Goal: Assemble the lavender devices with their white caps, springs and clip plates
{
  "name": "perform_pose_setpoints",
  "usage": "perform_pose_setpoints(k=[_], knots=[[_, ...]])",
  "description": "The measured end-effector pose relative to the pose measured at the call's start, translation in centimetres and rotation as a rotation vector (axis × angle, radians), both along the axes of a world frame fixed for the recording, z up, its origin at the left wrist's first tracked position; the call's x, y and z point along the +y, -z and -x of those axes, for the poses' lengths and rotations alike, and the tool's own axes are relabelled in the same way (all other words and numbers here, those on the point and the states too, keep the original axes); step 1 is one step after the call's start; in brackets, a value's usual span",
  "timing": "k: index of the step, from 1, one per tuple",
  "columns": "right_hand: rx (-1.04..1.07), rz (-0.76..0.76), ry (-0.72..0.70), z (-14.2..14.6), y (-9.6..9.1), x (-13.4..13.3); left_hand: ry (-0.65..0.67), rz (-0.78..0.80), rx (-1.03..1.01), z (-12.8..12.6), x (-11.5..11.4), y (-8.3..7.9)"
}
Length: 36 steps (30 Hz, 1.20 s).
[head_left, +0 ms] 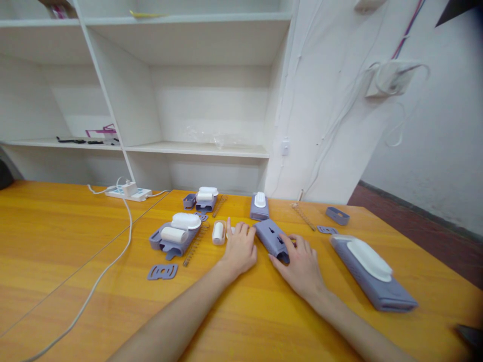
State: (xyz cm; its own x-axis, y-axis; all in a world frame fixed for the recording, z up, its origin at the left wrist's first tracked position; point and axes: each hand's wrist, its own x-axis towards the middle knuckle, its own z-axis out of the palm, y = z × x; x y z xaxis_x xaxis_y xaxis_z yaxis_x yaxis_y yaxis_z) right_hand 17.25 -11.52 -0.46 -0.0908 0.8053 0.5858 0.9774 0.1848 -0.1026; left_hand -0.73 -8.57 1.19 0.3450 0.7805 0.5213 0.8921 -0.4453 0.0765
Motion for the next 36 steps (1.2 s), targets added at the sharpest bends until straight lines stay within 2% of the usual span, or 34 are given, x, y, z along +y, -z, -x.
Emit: perform_pose_setpoints(k=[5, 11, 18, 29, 36], knots=[[-0.044, 0.000, -0.017, 0.6, 0.1, -0.5, -0.017, -0.055, -0.005, 0.1, 0.4, 0.2], [-0.071, -0.003, -0.024, 0.2, 0.3, -0.8, -0.020, -0.123, -0.012, 0.5, 0.5, -0.6], [-0.063, -0.019, -0.024, 0.0, 0.2, -0.9, -0.227, -0.112, -0.051, 0.6, 0.6, -0.2], [-0.130, -0.018, 0.049, -0.5, 0.2, -0.9, -0.188, -0.097, -0.028, 0.4, 0.4, -0.1], [-0.256, -0.064, -0.136, -1.1, -0.2, -1.2, -0.184, -0.089, -0.037, 0.4, 0.5, 0.0]])
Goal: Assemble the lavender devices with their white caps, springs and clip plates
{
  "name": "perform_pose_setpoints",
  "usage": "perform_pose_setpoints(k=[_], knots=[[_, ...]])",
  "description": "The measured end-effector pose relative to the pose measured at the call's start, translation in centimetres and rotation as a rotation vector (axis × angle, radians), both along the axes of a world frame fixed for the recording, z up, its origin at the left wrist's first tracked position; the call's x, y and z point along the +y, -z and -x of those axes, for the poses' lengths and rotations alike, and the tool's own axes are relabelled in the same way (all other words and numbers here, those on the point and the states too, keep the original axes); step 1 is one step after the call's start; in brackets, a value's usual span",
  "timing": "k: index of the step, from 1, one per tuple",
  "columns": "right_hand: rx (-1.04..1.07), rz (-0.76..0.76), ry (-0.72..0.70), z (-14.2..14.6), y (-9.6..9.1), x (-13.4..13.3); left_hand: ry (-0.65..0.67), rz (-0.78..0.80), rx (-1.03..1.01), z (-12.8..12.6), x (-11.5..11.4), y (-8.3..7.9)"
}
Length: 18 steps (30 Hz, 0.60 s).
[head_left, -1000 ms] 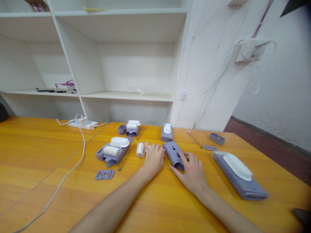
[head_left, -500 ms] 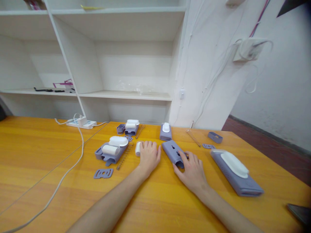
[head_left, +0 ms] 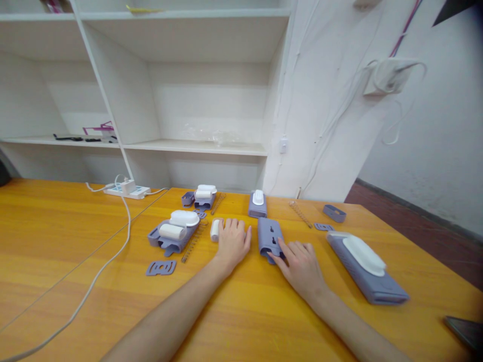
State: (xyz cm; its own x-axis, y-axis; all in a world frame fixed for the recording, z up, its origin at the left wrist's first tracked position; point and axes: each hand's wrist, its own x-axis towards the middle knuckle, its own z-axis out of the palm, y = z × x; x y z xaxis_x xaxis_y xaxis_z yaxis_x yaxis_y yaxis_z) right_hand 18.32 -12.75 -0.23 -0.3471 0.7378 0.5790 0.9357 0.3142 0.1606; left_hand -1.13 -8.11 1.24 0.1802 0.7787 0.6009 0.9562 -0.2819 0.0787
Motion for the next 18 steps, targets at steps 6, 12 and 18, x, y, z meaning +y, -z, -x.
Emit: perform_pose_setpoints(k=[6, 12, 18], knots=[[0.041, -0.068, -0.046, 1.1, -1.0, -1.0, 0.002, 0.002, 0.025, 0.0, 0.2, 0.1], [0.127, -0.038, -0.213, 1.1, -0.6, -0.1, 0.012, -0.005, 0.038, -0.1, 0.2, 0.2], [0.088, 0.090, -0.215, 1.4, -1.3, -0.5, 0.025, -0.001, 0.029, -0.1, 0.2, 0.1]])
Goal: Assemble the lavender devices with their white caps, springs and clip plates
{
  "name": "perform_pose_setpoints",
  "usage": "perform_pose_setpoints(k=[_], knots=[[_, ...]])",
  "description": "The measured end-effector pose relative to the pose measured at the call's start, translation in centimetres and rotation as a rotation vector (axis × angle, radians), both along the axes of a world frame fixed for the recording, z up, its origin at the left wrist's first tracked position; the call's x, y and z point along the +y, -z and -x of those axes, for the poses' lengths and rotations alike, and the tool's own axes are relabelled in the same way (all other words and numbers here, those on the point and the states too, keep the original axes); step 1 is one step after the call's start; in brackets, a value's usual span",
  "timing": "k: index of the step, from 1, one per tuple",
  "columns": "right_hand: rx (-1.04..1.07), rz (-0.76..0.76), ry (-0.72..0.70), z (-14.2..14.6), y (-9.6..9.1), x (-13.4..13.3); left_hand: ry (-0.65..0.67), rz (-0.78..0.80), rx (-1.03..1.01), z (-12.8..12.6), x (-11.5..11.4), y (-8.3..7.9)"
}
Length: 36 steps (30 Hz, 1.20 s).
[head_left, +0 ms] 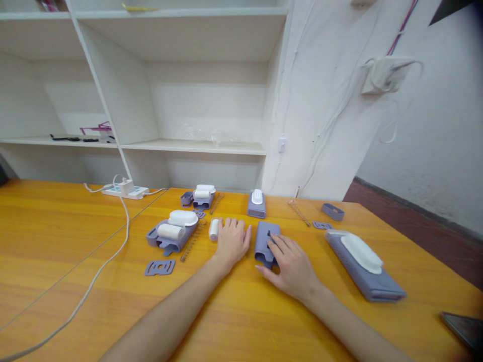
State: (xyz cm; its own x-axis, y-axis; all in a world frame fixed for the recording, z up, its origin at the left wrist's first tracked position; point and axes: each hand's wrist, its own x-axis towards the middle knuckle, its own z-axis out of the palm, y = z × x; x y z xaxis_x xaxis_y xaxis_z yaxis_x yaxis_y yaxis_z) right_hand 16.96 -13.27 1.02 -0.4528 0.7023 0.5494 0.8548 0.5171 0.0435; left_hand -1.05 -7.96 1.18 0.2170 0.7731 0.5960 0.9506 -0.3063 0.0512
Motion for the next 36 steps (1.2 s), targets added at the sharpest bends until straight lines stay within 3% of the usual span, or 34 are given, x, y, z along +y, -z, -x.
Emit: perform_pose_setpoints(k=[5, 10, 12, 17, 23, 36], knots=[[-0.068, 0.071, 0.012, -0.1, -1.1, -0.7, 0.006, -0.002, -0.004, 0.0, 0.0, 0.2], [-0.074, 0.038, 0.068, 0.3, 0.0, -0.1, 0.048, 0.005, -0.028, -0.1, -0.1, 0.1], [-0.082, 0.003, 0.072, 0.4, 0.7, 0.4, 0.110, -0.002, -0.044, -0.1, -0.4, -0.2], [-0.091, -0.013, 0.135, 0.4, 1.2, 1.2, 0.413, 0.031, -0.003, -0.3, -0.9, -0.6], [-0.079, -0.010, 0.171, 0.2, 0.3, 0.6, 0.535, 0.090, 0.013, -0.2, -1.0, -0.6], [0.003, -0.005, 0.136, -0.7, 0.1, 0.4, 0.512, 0.090, -0.032, -0.2, -1.6, -1.0]])
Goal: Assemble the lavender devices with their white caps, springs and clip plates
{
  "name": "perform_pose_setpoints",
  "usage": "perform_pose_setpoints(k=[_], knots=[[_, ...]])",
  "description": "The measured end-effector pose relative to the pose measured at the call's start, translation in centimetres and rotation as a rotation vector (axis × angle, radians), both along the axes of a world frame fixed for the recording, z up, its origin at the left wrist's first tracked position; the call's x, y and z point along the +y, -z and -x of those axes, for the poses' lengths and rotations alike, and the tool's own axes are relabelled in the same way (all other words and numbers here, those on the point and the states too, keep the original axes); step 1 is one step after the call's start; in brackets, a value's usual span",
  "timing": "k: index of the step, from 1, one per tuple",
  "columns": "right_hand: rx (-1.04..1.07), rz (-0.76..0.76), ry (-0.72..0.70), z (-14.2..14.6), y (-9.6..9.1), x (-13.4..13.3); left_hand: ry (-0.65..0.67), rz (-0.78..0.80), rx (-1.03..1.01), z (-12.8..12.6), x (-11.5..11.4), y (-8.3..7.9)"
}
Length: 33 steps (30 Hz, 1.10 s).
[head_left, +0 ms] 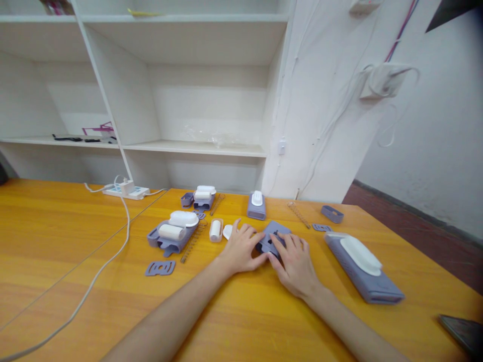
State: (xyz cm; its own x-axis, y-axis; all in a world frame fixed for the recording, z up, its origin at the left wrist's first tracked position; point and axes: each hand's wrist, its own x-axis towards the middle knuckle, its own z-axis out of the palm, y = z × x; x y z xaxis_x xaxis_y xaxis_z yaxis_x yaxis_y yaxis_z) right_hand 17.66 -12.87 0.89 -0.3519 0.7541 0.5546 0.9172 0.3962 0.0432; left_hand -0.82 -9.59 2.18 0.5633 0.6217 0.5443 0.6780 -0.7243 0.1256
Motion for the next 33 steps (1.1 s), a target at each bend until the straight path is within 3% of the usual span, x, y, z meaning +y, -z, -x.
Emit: perform_pose_setpoints(k=[6, 12, 18, 27, 33], knots=[[0.064, -0.026, -0.095, -0.4, 0.2, 0.3, -0.113, -0.002, 0.037, -0.3, -0.1, -0.1], [0.075, 0.053, -0.207, -1.2, 0.2, 0.3, -0.162, -0.030, 0.032, 0.0, 0.4, 0.5], [0.076, 0.047, -0.274, -1.3, 0.3, 0.3, -0.347, -0.051, -0.043, 0.0, 1.5, 1.2], [0.046, 0.043, -0.246, -0.8, 0.0, -0.1, -0.439, -0.046, 0.016, -0.1, 2.6, -0.4], [0.048, 0.037, -0.241, -0.8, -0.1, -0.1, -0.663, -0.057, 0.110, 1.2, 2.8, -0.5]])
